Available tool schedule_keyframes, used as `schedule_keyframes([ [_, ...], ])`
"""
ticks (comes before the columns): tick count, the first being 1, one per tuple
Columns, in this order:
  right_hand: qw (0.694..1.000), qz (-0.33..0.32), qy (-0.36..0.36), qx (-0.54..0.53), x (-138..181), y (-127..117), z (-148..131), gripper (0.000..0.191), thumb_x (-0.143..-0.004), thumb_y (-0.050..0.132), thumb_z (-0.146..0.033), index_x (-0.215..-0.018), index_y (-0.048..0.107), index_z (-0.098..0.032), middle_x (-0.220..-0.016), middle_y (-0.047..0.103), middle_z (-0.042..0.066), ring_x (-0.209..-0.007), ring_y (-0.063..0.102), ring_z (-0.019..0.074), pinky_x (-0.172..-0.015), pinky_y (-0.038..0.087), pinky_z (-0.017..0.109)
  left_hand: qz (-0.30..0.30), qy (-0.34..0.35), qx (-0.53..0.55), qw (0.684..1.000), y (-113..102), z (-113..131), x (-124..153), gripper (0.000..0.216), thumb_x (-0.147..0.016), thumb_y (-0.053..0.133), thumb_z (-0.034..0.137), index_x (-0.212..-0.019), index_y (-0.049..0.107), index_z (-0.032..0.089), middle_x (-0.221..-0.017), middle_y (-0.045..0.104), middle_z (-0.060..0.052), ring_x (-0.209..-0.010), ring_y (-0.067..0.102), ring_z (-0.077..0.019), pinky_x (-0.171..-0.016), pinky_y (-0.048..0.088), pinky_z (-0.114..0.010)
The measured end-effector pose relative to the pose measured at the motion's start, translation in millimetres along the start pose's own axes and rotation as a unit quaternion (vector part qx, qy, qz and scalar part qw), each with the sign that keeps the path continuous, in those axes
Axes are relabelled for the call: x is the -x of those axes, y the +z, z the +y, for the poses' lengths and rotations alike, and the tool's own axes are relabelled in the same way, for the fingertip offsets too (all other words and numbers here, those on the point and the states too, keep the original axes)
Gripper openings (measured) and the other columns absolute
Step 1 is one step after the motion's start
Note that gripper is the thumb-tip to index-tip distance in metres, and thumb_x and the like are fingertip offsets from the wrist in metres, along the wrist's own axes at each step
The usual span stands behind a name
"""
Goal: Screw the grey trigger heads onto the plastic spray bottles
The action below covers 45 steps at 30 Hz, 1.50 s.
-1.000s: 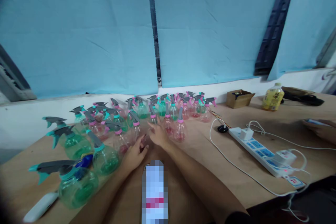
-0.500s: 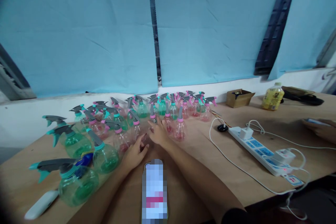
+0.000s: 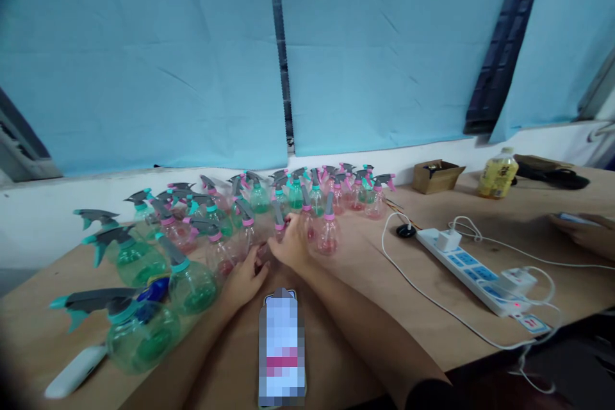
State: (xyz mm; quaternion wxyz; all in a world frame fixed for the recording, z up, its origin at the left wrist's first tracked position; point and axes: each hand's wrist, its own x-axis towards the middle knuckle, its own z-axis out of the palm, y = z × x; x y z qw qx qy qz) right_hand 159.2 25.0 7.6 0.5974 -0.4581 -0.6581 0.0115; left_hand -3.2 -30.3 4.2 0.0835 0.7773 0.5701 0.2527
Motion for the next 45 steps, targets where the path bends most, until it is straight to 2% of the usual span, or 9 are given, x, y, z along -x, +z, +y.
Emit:
schedule_keyframes([
  [5, 0.997, 0.028, 0.040, -0.061, -7.6, -7.7, -9.6, 0.058, -0.072, 0.066, -0.032, -0.122, 0.041, -0.017, -0.104, 0.056, 0.010, -0.097, 0.054, 0.0253, -0.089, 0.043, 0.040, -0.005, -0.009, 0.005, 1.000, -0.9, 1.4, -0.2, 0.049, -0.092, 0.049, 0.036, -0.139, 0.039, 0.025, -0.084, 0.068, -0.002, -0.072, 0.066, -0.0186, -0.062, 0.039, -0.025],
  [7, 0.995, 0.009, 0.060, -0.077, -12.3, -8.3, -11.8, 0.052, -0.076, 0.065, -0.034, -0.122, 0.046, -0.018, -0.100, 0.060, 0.009, -0.092, 0.056, 0.0242, -0.086, 0.044, 0.039, -0.005, -0.005, 0.011, 1.000, -1.2, 1.1, -0.2, 0.051, -0.092, 0.048, 0.036, -0.141, 0.037, 0.025, -0.083, 0.067, -0.001, -0.072, 0.066, -0.0182, -0.062, 0.040, -0.024],
  [11, 0.986, -0.057, 0.070, -0.143, -19.4, -6.2, -8.6, 0.029, -0.076, 0.057, -0.020, -0.105, 0.061, -0.022, -0.091, 0.065, 0.005, -0.082, 0.059, 0.0203, -0.081, 0.047, 0.034, -0.006, -0.003, 0.016, 1.000, -0.7, -0.4, 0.0, 0.051, -0.093, 0.047, 0.036, -0.142, 0.037, 0.025, -0.083, 0.067, -0.001, -0.072, 0.065, -0.0178, -0.063, 0.040, -0.024],
  [15, 0.973, -0.085, 0.049, -0.208, -22.7, -9.7, -5.8, 0.038, -0.071, 0.055, -0.013, -0.106, 0.065, -0.024, -0.092, 0.065, 0.003, -0.077, 0.059, 0.0179, -0.077, 0.050, 0.032, -0.001, 0.008, 0.015, 1.000, 0.6, -2.6, -0.5, 0.050, -0.093, 0.047, 0.032, -0.141, 0.037, 0.025, -0.082, 0.066, -0.001, -0.071, 0.065, -0.0176, -0.064, 0.040, -0.024],
  [19, 0.942, -0.165, 0.031, -0.291, -23.5, -19.1, -11.9, 0.039, -0.073, 0.057, -0.015, -0.110, 0.065, -0.024, -0.087, 0.065, 0.001, -0.073, 0.059, 0.0159, -0.070, 0.051, 0.029, -0.002, 0.001, -0.004, 1.000, 1.4, -4.2, -1.4, 0.049, -0.090, 0.049, 0.026, -0.138, 0.040, 0.024, -0.084, 0.069, -0.002, -0.074, 0.066, -0.0192, -0.065, 0.041, -0.025],
  [24, 0.914, -0.206, 0.059, -0.346, -19.7, -23.5, -24.8, 0.026, -0.075, 0.057, -0.015, -0.098, 0.067, -0.022, -0.080, 0.067, 0.000, -0.072, 0.061, 0.0158, -0.068, 0.051, 0.028, -0.021, -0.009, -0.031, 0.999, 2.0, -4.9, -3.1, 0.042, -0.089, 0.050, 0.023, -0.131, 0.052, 0.022, -0.098, 0.074, -0.007, -0.089, 0.069, -0.0232, -0.075, 0.045, -0.029],
  [29, 0.852, -0.264, 0.085, -0.444, -20.7, -24.0, -30.5, 0.029, -0.069, 0.052, -0.012, -0.091, 0.068, -0.021, -0.079, 0.068, 0.000, -0.068, 0.063, 0.0145, -0.069, 0.052, 0.028, -0.037, 0.004, -0.015, 0.999, 2.1, -4.7, -4.6, 0.030, -0.088, 0.051, 0.020, -0.115, 0.065, 0.023, -0.109, 0.074, -0.006, -0.098, 0.068, -0.0210, -0.084, 0.046, -0.028],
  [36, 0.823, -0.260, 0.160, -0.480, -22.8, -27.1, -25.1, 0.015, -0.062, 0.052, -0.013, -0.070, 0.063, -0.019, -0.068, 0.062, -0.002, -0.056, 0.057, 0.0121, -0.056, 0.046, 0.024, -0.052, -0.019, -0.008, 0.998, 1.7, -3.7, -4.2, 0.031, -0.092, 0.049, 0.028, -0.119, 0.064, 0.023, -0.110, 0.074, -0.007, -0.101, 0.068, -0.0226, -0.089, 0.047, -0.031],
  [45, 0.823, -0.267, 0.148, -0.480, -23.7, -29.4, -29.3, 0.031, -0.062, 0.051, -0.010, -0.086, 0.068, -0.020, -0.074, 0.067, -0.001, -0.059, 0.058, 0.0125, -0.058, 0.045, 0.024, -0.047, -0.007, -0.037, 0.998, 3.3, -6.5, -3.9, 0.032, -0.092, 0.049, 0.028, -0.121, 0.061, 0.025, -0.111, 0.073, -0.007, -0.104, 0.068, -0.0226, -0.089, 0.046, -0.030],
])
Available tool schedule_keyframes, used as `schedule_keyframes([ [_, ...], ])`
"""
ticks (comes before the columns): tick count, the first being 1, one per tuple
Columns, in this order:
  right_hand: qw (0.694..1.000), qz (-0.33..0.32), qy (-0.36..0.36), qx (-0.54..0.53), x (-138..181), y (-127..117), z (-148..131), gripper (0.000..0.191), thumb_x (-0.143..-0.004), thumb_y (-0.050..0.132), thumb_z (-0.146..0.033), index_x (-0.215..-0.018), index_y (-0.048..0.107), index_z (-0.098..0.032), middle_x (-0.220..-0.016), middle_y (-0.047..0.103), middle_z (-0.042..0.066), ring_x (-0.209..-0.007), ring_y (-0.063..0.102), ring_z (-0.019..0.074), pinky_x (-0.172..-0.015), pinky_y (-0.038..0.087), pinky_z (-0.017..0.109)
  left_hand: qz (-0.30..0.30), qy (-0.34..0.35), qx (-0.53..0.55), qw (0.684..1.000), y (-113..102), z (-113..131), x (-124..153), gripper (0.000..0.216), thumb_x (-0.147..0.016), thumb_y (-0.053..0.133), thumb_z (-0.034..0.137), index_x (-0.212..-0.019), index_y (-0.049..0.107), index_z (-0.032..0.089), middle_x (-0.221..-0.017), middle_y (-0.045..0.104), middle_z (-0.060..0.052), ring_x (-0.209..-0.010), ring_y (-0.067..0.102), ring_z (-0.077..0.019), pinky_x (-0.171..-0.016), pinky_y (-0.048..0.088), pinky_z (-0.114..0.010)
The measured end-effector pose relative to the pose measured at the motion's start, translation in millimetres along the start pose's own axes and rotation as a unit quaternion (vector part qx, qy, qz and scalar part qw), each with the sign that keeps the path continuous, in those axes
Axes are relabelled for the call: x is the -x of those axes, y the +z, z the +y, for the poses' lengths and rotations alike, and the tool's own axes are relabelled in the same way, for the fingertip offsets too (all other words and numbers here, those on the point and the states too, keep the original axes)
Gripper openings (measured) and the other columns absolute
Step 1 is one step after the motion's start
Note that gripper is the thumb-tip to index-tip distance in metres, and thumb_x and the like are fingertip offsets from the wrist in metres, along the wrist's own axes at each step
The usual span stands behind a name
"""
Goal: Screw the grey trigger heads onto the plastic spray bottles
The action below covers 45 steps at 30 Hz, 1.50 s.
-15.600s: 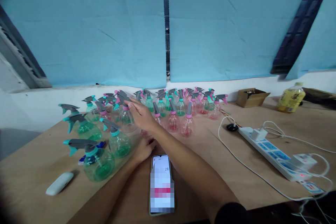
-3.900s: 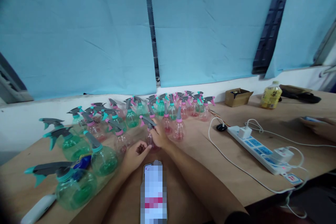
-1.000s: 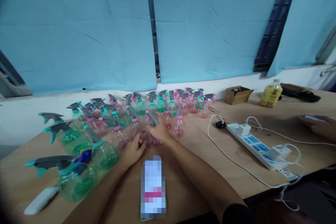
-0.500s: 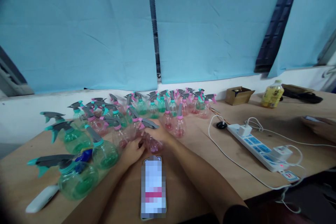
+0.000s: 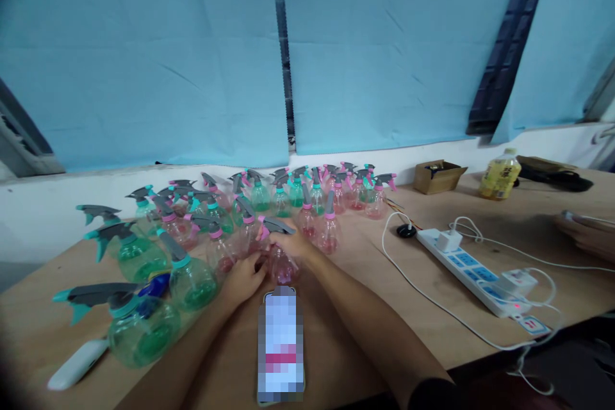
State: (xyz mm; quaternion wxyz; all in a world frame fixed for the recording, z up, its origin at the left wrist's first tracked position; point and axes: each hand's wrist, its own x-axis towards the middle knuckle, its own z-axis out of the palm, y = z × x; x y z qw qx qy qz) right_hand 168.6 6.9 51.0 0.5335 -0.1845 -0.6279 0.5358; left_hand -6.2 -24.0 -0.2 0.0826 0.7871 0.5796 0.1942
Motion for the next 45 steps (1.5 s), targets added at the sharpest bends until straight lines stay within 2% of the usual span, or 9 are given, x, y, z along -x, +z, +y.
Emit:
schedule_keyframes([
  [4, 0.999, 0.032, 0.004, 0.012, -0.1, -0.5, 5.8, 0.030, -0.065, 0.052, -0.011, -0.089, 0.068, -0.020, -0.071, 0.065, -0.001, -0.060, 0.058, 0.0127, -0.059, 0.045, 0.024, -0.004, -0.005, -0.019, 1.000, -0.4, 1.4, 0.8, 0.033, -0.092, 0.049, 0.027, -0.123, 0.060, 0.024, -0.110, 0.073, -0.008, -0.102, 0.068, -0.0229, -0.087, 0.046, -0.030],
  [9, 0.999, 0.011, -0.035, 0.033, -2.5, -3.1, 7.2, 0.031, -0.066, 0.051, -0.010, -0.088, 0.069, -0.022, -0.073, 0.066, -0.002, -0.063, 0.058, 0.0126, -0.060, 0.047, 0.024, -0.001, -0.002, -0.035, 0.999, -0.4, 2.6, 1.4, 0.031, -0.091, 0.049, 0.026, -0.119, 0.061, 0.023, -0.108, 0.074, -0.008, -0.100, 0.069, -0.0229, -0.085, 0.046, -0.030],
  [12, 0.999, 0.003, -0.034, 0.040, -4.4, -4.5, 10.6, 0.028, -0.065, 0.051, -0.010, -0.083, 0.069, -0.021, -0.073, 0.065, -0.001, -0.061, 0.057, 0.0118, -0.059, 0.046, 0.023, 0.000, 0.004, -0.039, 0.999, -0.3, 2.6, 1.5, 0.028, -0.091, 0.048, 0.025, -0.115, 0.063, 0.022, -0.107, 0.074, -0.008, -0.098, 0.069, -0.0228, -0.083, 0.046, -0.029],
  [18, 0.998, 0.040, -0.027, 0.051, -3.4, -2.9, 15.5, 0.024, -0.067, 0.052, -0.010, -0.080, 0.069, -0.020, -0.075, 0.066, 0.000, -0.064, 0.055, 0.0119, -0.059, 0.045, 0.023, -0.012, 0.005, -0.052, 0.999, -3.2, 7.8, 3.2, 0.022, -0.092, 0.048, 0.025, -0.103, 0.067, 0.023, -0.104, 0.074, -0.006, -0.097, 0.068, -0.0202, -0.079, 0.044, -0.027],
  [23, 0.998, -0.006, -0.026, 0.048, -1.7, -3.5, 5.3, 0.030, -0.065, 0.050, -0.011, -0.085, 0.069, -0.021, -0.082, 0.068, 0.000, -0.064, 0.056, 0.0121, -0.061, 0.047, 0.024, -0.015, -0.005, -0.070, 0.997, -7.4, 13.7, 5.8, 0.023, -0.093, 0.047, 0.027, -0.104, 0.067, 0.024, -0.105, 0.074, -0.006, -0.096, 0.068, -0.0204, -0.080, 0.045, -0.028],
  [29, 1.000, 0.010, 0.014, 0.023, -2.4, -5.1, 2.9, 0.015, -0.063, 0.051, -0.013, -0.069, 0.064, -0.018, -0.070, 0.063, 0.000, -0.058, 0.057, 0.0118, -0.056, 0.044, 0.023, -0.016, -0.002, -0.065, 0.998, -8.3, 14.4, 6.6, 0.023, -0.092, 0.047, 0.029, -0.105, 0.066, 0.025, -0.105, 0.074, -0.006, -0.098, 0.068, -0.0220, -0.082, 0.045, -0.030],
  [36, 0.998, -0.007, -0.009, 0.056, -1.3, -5.7, 2.1, 0.029, -0.062, 0.050, -0.013, -0.082, 0.070, -0.020, -0.070, 0.065, -0.001, -0.060, 0.056, 0.0130, -0.057, 0.044, 0.024, -0.014, -0.003, -0.066, 0.998, -7.5, 14.1, 6.5, 0.022, -0.092, 0.048, 0.029, -0.102, 0.067, 0.024, -0.103, 0.074, -0.007, -0.096, 0.068, -0.0229, -0.080, 0.046, -0.030],
  [42, 0.999, -0.020, -0.004, 0.045, -2.3, -3.9, 3.9, 0.021, -0.064, 0.051, -0.013, -0.073, 0.069, -0.018, -0.068, 0.063, 0.000, -0.059, 0.054, 0.0119, -0.055, 0.042, 0.022, -0.002, 0.018, -0.073, 0.997, -5.3, 10.9, 6.7, 0.023, -0.092, 0.046, 0.028, -0.102, 0.066, 0.024, -0.100, 0.074, -0.006, -0.093, 0.069, -0.0234, -0.075, 0.045, -0.030],
  [45, 0.998, 0.016, -0.029, 0.059, -3.5, -4.7, 10.8, 0.025, -0.066, 0.052, -0.013, -0.081, 0.070, -0.020, -0.076, 0.066, 0.000, -0.064, 0.055, 0.0124, -0.060, 0.045, 0.023, 0.004, 0.025, -0.073, 0.997, -3.9, 8.9, 6.1, 0.022, -0.092, 0.046, 0.027, -0.100, 0.066, 0.024, -0.099, 0.075, -0.006, -0.091, 0.069, -0.0227, -0.073, 0.044, -0.029],
])
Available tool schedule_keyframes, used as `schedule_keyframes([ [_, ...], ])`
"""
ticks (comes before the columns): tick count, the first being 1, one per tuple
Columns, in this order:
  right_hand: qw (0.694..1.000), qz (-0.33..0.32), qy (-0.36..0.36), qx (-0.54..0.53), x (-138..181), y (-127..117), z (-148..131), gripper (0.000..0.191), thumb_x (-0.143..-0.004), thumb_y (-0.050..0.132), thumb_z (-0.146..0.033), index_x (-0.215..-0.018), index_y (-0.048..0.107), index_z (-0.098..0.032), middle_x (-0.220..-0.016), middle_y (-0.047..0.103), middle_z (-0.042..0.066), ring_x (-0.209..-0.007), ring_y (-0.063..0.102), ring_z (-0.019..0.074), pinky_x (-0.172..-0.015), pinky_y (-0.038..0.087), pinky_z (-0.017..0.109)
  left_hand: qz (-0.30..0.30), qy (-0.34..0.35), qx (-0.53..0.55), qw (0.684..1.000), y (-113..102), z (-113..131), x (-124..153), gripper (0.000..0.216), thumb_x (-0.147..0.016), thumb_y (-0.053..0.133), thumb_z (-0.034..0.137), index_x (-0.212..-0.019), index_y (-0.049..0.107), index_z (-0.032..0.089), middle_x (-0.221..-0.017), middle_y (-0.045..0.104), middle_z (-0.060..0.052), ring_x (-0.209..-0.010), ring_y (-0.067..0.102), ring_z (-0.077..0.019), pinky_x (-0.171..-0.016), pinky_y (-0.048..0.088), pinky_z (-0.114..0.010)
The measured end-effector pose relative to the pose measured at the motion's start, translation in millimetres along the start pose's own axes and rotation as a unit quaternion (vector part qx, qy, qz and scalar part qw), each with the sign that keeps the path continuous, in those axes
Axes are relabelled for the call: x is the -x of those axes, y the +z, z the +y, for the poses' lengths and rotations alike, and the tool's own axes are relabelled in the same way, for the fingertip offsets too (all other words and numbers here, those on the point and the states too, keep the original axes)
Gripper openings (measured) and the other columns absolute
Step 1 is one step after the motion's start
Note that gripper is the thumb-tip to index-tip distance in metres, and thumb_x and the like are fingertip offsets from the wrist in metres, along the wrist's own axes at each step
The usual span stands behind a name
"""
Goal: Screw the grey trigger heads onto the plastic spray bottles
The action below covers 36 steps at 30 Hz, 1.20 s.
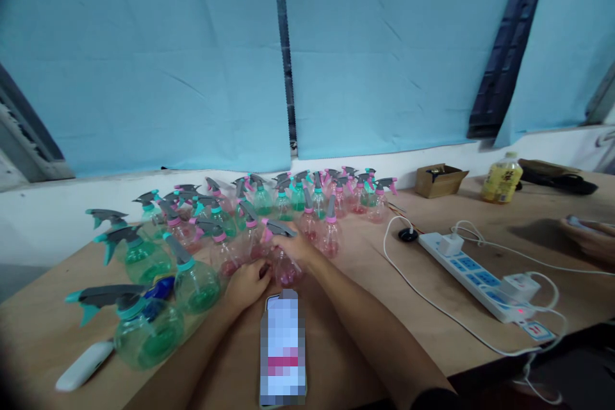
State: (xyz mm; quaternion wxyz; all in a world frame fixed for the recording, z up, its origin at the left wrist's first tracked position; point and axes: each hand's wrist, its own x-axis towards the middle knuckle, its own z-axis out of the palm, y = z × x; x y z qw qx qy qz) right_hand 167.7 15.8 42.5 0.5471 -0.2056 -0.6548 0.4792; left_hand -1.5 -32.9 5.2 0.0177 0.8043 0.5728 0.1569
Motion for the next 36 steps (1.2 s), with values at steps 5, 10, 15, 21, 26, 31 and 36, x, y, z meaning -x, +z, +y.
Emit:
schedule_keyframes([
  [5, 0.985, 0.139, -0.019, 0.098, -3.9, -2.8, 11.7, 0.022, -0.075, 0.053, -0.020, -0.090, 0.069, -0.021, -0.076, 0.065, -0.001, -0.066, 0.056, 0.0142, -0.066, 0.047, 0.026, 0.010, -0.033, 0.009, 0.999, -2.9, 1.2, 0.1, 0.018, -0.092, 0.048, 0.028, -0.098, 0.064, 0.024, -0.093, 0.074, -0.004, -0.083, 0.069, -0.0194, -0.068, 0.041, -0.026],
  [10, 0.955, 0.188, -0.066, 0.219, -1.2, -0.3, 14.0, 0.031, -0.082, 0.053, -0.025, -0.111, 0.064, -0.021, -0.093, 0.067, 0.004, -0.085, 0.060, 0.0192, -0.084, 0.047, 0.033, 0.023, -0.028, 0.038, 0.999, -9.7, 5.5, 2.8, 0.017, -0.093, 0.047, 0.028, -0.094, 0.064, 0.024, -0.089, 0.074, -0.001, -0.078, 0.067, -0.0165, -0.067, 0.039, -0.025],
  [15, 0.933, 0.185, -0.077, 0.299, 7.3, 1.6, 14.7, 0.060, -0.080, 0.048, -0.017, -0.139, 0.042, -0.022, -0.112, 0.062, 0.007, -0.100, 0.058, 0.0224, -0.092, 0.044, 0.037, 0.031, -0.008, 0.059, 0.998, -14.9, 12.8, 6.5, 0.033, -0.096, 0.041, 0.044, -0.087, 0.065, 0.023, -0.080, 0.072, -0.002, -0.073, 0.065, -0.0163, -0.063, 0.038, -0.025],
  [21, 0.893, 0.151, -0.120, 0.407, 9.5, 3.4, 19.8, 0.048, -0.095, 0.038, -0.030, -0.142, 0.038, -0.019, -0.123, 0.053, 0.013, -0.116, 0.049, 0.0251, -0.103, 0.036, 0.043, -0.003, 0.064, 0.115, 0.991, -15.2, 20.1, 10.4, 0.030, -0.096, 0.041, 0.043, -0.104, 0.065, 0.027, -0.094, 0.073, -0.001, -0.082, 0.066, -0.0177, -0.077, 0.046, -0.027],
  [26, 0.860, 0.148, -0.073, 0.483, 9.3, 5.9, 31.0, 0.043, -0.096, 0.036, -0.032, -0.135, 0.042, -0.013, -0.121, 0.052, 0.016, -0.112, 0.046, 0.0288, -0.098, 0.034, 0.048, 0.000, 0.056, 0.105, 0.993, -8.9, 18.0, 7.7, 0.028, -0.095, 0.043, 0.040, -0.108, 0.063, 0.026, -0.101, 0.072, -0.004, -0.095, 0.065, -0.0218, -0.087, 0.047, -0.032],
  [31, 0.845, 0.162, -0.024, 0.510, 8.6, 9.2, 38.3, 0.038, -0.095, 0.038, -0.032, -0.128, 0.048, -0.015, -0.116, 0.055, 0.014, -0.106, 0.047, 0.0284, -0.092, 0.034, 0.045, 0.019, 0.077, 0.086, 0.993, -2.5, 12.2, 3.8, 0.029, -0.094, 0.045, 0.038, -0.116, 0.059, 0.025, -0.110, 0.067, -0.007, -0.107, 0.059, -0.0240, -0.095, 0.045, -0.037],
  [36, 0.836, 0.211, -0.005, 0.506, 6.7, 12.6, 40.8, 0.046, -0.094, 0.042, -0.035, -0.134, 0.042, -0.013, -0.124, 0.054, 0.018, -0.113, 0.046, 0.0327, -0.096, 0.033, 0.050, 0.037, 0.093, 0.061, 0.993, 2.5, 7.8, 2.3, 0.030, -0.094, 0.045, 0.039, -0.115, 0.058, 0.023, -0.112, 0.062, -0.009, -0.109, 0.056, -0.0244, -0.096, 0.044, -0.038],
])
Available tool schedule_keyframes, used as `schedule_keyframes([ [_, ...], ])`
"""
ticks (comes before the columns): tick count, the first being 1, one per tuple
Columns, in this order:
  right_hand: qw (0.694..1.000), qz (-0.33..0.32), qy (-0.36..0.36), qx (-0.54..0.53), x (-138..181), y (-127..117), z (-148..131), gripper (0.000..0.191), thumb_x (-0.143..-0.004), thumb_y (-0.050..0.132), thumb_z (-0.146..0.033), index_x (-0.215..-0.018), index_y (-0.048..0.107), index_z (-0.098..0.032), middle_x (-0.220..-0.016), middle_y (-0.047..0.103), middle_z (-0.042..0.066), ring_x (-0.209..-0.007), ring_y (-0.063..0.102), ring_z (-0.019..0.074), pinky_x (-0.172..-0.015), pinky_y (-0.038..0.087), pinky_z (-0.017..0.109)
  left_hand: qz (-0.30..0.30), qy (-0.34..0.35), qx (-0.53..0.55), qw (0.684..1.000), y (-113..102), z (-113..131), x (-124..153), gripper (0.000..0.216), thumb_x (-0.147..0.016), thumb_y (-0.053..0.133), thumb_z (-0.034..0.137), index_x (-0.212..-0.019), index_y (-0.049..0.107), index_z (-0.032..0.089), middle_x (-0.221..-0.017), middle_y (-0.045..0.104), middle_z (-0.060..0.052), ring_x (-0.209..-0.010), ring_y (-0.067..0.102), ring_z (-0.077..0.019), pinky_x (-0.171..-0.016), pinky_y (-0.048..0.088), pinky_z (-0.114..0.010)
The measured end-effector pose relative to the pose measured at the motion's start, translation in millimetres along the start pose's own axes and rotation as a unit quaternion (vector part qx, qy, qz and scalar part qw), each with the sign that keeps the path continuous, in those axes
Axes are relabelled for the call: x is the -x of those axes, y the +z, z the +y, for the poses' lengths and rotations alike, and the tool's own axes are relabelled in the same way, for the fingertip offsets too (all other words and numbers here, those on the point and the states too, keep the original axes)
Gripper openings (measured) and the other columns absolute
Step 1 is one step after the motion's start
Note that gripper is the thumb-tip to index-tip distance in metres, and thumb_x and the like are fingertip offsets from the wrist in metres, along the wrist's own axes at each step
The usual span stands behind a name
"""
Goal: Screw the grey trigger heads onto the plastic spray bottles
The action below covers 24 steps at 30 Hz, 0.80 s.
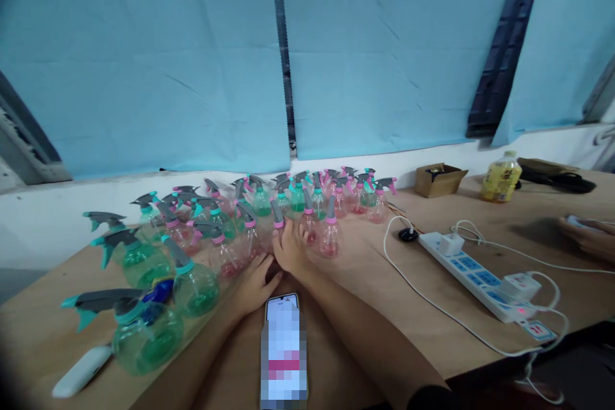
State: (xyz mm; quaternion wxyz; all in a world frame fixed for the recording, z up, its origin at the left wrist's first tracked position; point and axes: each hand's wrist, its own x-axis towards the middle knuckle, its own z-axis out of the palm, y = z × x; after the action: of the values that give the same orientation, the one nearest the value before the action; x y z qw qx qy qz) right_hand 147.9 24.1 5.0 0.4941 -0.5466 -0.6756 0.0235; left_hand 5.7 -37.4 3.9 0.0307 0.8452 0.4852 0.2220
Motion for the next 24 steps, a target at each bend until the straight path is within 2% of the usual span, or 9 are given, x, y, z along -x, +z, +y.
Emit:
schedule_keyframes([
  [4, 0.999, 0.022, -0.009, -0.022, -2.2, 3.7, 2.5, 0.054, -0.094, 0.042, -0.037, -0.138, 0.037, -0.007, -0.127, 0.052, 0.022, -0.122, 0.042, 0.0338, -0.102, 0.032, 0.052, -0.004, -0.001, -0.013, 1.000, 0.9, -1.7, 0.3, 0.030, -0.093, 0.046, 0.041, -0.114, 0.058, 0.023, -0.113, 0.060, -0.009, -0.108, 0.056, -0.0247, -0.096, 0.043, -0.038],
  [11, 0.997, 0.009, -0.028, -0.075, -2.2, 9.1, 10.3, 0.061, -0.088, 0.051, -0.031, -0.142, 0.033, -0.009, -0.131, 0.045, 0.021, -0.129, 0.039, 0.0303, -0.107, 0.035, 0.048, 0.003, 0.006, 0.008, 1.000, 4.0, -5.8, 0.0, 0.044, -0.092, 0.051, 0.042, -0.132, 0.050, 0.025, -0.129, 0.054, -0.010, -0.119, 0.052, -0.0261, -0.102, 0.041, -0.040],
  [16, 0.994, -0.033, -0.029, -0.101, 0.2, 16.8, 14.7, 0.074, -0.085, 0.051, -0.026, -0.149, 0.020, -0.007, -0.145, 0.036, 0.022, -0.139, 0.031, 0.0297, -0.113, 0.030, 0.047, 0.029, -0.002, 0.011, 1.000, 14.4, -14.4, -1.0, 0.048, -0.092, 0.050, 0.043, -0.136, 0.047, 0.024, -0.137, 0.051, -0.011, -0.126, 0.049, -0.0271, -0.107, 0.038, -0.042],
  [21, 0.983, -0.107, -0.001, -0.151, -0.6, 25.1, 19.8, 0.088, -0.084, 0.050, -0.025, -0.154, 0.000, -0.006, -0.159, 0.015, 0.020, -0.149, 0.011, 0.0285, -0.118, 0.019, 0.049, 0.042, -0.001, 0.008, 0.999, 23.0, -23.9, -1.5, 0.051, -0.094, 0.047, 0.045, -0.141, 0.042, 0.024, -0.143, 0.048, -0.011, -0.129, 0.047, -0.0276, -0.109, 0.037, -0.044],
  [24, 0.978, -0.125, 0.018, -0.167, -1.5, 26.1, 20.6, 0.090, -0.083, 0.052, -0.026, -0.154, 0.000, -0.010, -0.160, 0.012, 0.016, -0.150, 0.003, 0.0269, -0.119, 0.013, 0.051, 0.039, -0.007, 0.007, 0.999, 22.9, -25.1, -2.1, 0.053, -0.094, 0.048, 0.046, -0.142, 0.042, 0.024, -0.143, 0.048, -0.011, -0.129, 0.048, -0.0286, -0.109, 0.037, -0.045],
])
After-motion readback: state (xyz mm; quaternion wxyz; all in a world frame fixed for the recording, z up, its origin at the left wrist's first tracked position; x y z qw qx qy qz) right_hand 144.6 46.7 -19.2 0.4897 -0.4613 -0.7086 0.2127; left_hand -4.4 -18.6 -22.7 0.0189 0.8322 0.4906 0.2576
